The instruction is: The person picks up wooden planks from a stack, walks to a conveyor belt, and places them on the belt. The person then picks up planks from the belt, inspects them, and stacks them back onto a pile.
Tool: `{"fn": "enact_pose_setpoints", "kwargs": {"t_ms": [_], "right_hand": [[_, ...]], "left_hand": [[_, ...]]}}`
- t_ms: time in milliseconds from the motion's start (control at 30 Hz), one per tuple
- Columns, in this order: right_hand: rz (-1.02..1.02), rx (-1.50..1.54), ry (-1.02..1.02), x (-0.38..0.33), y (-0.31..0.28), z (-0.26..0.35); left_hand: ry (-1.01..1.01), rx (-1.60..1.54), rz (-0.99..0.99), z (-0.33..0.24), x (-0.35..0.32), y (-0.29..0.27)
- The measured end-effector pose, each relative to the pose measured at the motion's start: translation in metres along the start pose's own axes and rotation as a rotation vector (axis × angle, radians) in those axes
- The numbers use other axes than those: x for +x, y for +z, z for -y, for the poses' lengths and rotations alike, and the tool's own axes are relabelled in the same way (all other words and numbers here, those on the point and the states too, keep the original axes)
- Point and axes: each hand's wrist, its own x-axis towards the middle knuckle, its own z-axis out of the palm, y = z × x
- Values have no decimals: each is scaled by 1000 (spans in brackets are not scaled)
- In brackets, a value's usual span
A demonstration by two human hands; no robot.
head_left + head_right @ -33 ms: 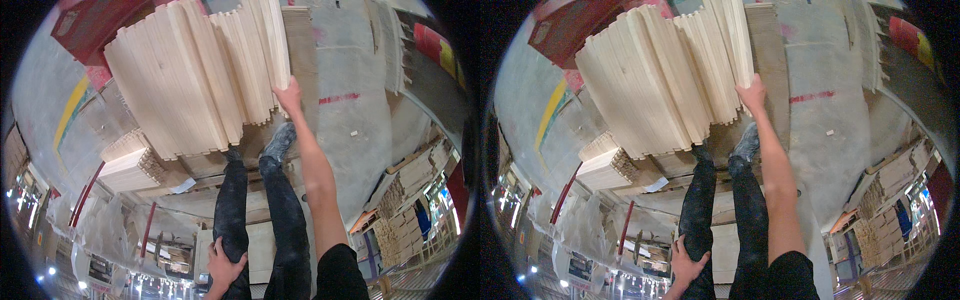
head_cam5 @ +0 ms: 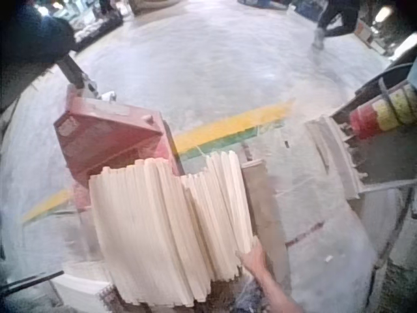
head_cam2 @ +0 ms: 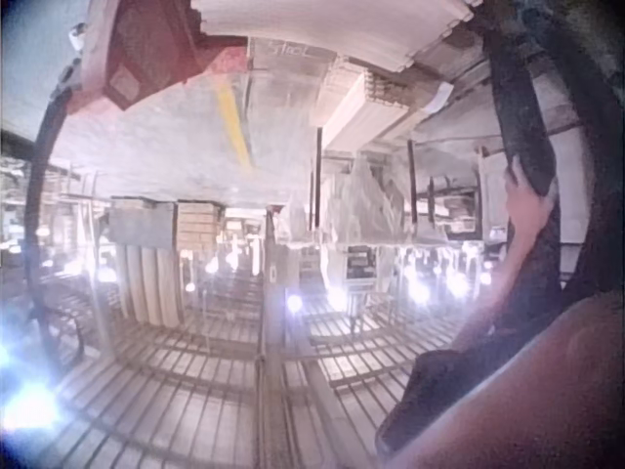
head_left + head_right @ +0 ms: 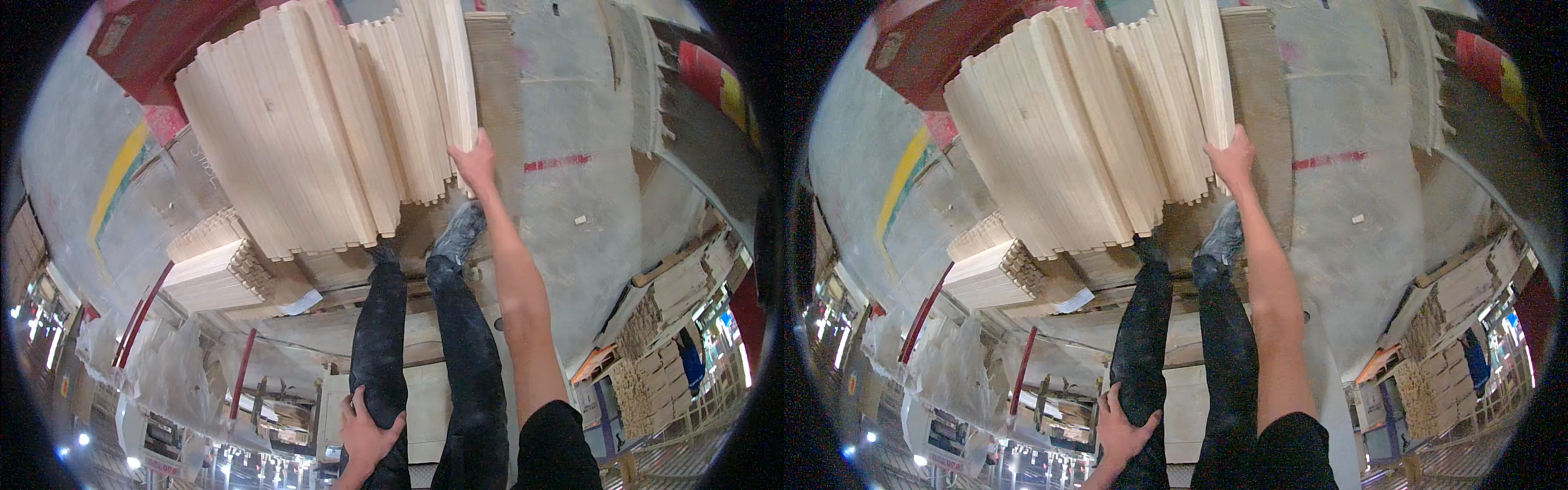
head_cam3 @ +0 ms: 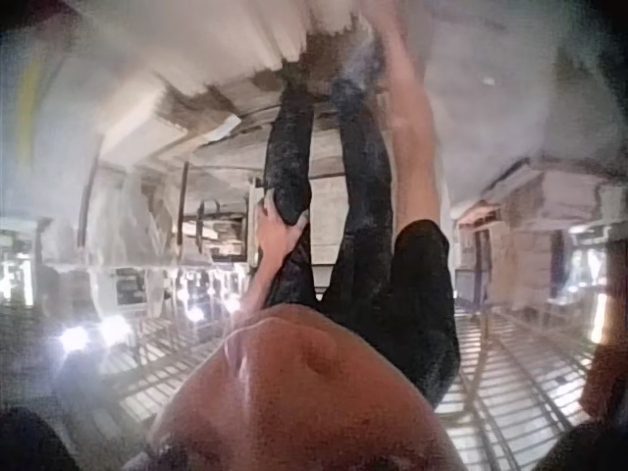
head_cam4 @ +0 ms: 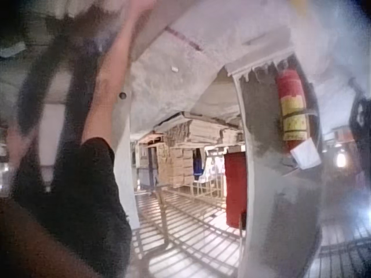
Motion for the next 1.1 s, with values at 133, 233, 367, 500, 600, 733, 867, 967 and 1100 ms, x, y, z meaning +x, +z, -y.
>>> {"fn": "enact_pose_setpoints", "kwargs": {"t_ms": [133,233,367,500,600,733,867,967,1100], "right_hand": [[-10,129,-10,-92,0,49],[88,117,-12,-132,19,71],[159,202,-189,-146,46,107],[85,138,-392,-146,56,111],[80,77,-498,-144,50,105],[175,-8,-648,-131,28,103],[90,20,-671,-133,26,106],[-15,45,-595,-142,36,124],[-74,-186,-575,-142,43,140]], "left_hand": [[-36,-31,22,0,-8,-7],[-45,-46,34,5,-8,-6],[-37,-19,33,8,-2,-3],[-39,-19,23,7,0,-3],[-38,-51,40,8,-1,0],[-36,-55,56,13,-1,4],[-32,-63,59,14,0,4],[-29,-56,41,15,-2,5],[-2,-69,20,17,-1,8]]}}
